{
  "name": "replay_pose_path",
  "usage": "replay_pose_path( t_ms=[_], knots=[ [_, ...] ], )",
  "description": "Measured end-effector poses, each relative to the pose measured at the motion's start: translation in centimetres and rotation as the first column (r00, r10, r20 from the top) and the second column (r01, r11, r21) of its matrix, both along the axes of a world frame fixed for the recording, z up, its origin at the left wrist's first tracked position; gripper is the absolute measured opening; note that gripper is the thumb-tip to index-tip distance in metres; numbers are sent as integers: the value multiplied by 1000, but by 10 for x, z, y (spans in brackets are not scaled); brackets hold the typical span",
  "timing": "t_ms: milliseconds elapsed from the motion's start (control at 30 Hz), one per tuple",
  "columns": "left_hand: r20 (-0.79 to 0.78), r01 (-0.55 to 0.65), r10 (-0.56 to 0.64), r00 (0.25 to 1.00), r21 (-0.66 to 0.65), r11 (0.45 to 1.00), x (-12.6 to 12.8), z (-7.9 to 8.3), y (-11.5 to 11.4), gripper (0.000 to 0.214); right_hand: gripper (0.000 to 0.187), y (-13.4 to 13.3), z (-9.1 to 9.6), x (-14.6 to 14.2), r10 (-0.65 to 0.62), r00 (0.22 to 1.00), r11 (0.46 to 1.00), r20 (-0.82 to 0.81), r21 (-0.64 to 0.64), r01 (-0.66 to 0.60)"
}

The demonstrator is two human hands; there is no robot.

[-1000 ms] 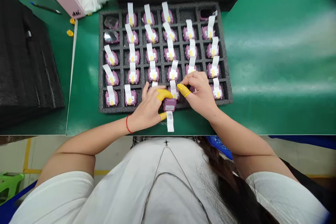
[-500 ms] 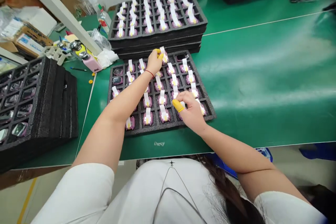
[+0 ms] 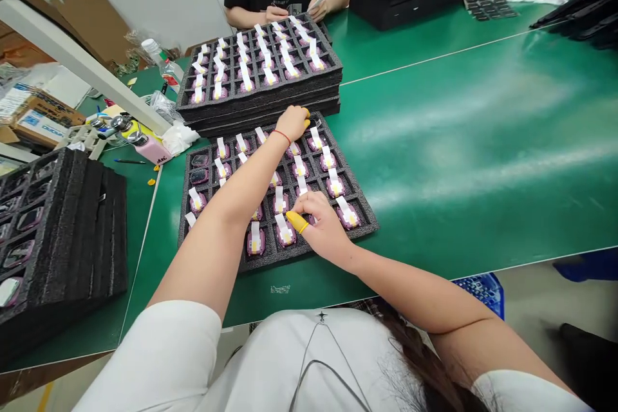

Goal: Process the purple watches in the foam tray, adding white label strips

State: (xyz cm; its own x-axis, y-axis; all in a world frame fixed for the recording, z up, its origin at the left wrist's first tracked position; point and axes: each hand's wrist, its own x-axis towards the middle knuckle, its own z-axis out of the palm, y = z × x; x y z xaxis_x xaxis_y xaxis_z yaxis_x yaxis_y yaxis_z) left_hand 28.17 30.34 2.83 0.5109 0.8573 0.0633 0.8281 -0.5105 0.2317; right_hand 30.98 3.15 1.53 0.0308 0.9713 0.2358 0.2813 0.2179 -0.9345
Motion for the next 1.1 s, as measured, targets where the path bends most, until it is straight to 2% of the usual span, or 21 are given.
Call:
replay_pose_path(
  t_ms=[133, 233, 300, 367, 467, 533, 600, 667, 733, 800, 867, 933, 1033, 1100],
  knots=[
    [-39, -5, 2, 999, -62, 998, 17, -9, 6, 27, 7, 1, 0, 3, -2, 1000, 1000, 8, -21, 3],
    [-13, -58, 57, 998, -48, 997, 11, -1, -2, 26, 8, 3, 0, 5, -4, 1000, 1000, 1, -25, 4],
    [35, -92, 92, 995, 8, 996, -5, 9, -21, 29, 9, 5, 0, 8, -23, 999, 1000, -36, -13, 23],
    [79, -96, 90, 993, 79, 992, -30, 18, -55, 30, 11, 8, 0, 12, -55, 990, 998, -131, -42, 50],
    [18, -12, 10, 1000, 111, 994, -76, 23, -124, 24, 20, 13, -3, 13, -90, 955, 983, -282, -180, 39],
    [-73, 26, -18, 997, 105, 994, -107, 19, -173, 22, 27, 14, -6, 8, -54, 947, 957, -316, -286, -41],
    [-133, 90, -73, 988, 128, 988, -131, 10, -215, 16, 33, 13, -9, 0, 18, 937, 908, -348, -386, -161],
    [-136, 92, -76, 988, 118, 989, -150, 1, -244, 7, 33, 11, -11, -9, 75, 917, 849, -391, -457, -264],
    [-109, 84, -73, 991, 94, 992, -164, -6, -260, 10, 32, 9, -12, -14, 117, 906, 815, -406, -483, -321],
    [-28, 109, -110, 994, -12, 994, -175, -8, -268, 19, 25, 10, -12, -14, 208, 903, 802, -376, -463, -377],
    [109, 138, -124, 986, -130, 982, -185, -10, -272, 29, 16, 11, -12, -12, 361, 890, 790, -278, -416, -450],
    [236, 129, -90, 967, -152, 980, -192, -15, -273, 36, 11, 11, -13, -12, 481, 868, 785, -122, -380, -489],
    [330, 128, -96, 939, -75, 989, -197, -27, -274, 51, 10, 6, -15, -17, 497, 857, 838, 137, -334, -432],
    [372, 162, -123, 920, -75, 984, -195, -35, -274, 54, 10, 2, -18, -21, 444, 851, 893, 281, -219, -393]
  ],
)
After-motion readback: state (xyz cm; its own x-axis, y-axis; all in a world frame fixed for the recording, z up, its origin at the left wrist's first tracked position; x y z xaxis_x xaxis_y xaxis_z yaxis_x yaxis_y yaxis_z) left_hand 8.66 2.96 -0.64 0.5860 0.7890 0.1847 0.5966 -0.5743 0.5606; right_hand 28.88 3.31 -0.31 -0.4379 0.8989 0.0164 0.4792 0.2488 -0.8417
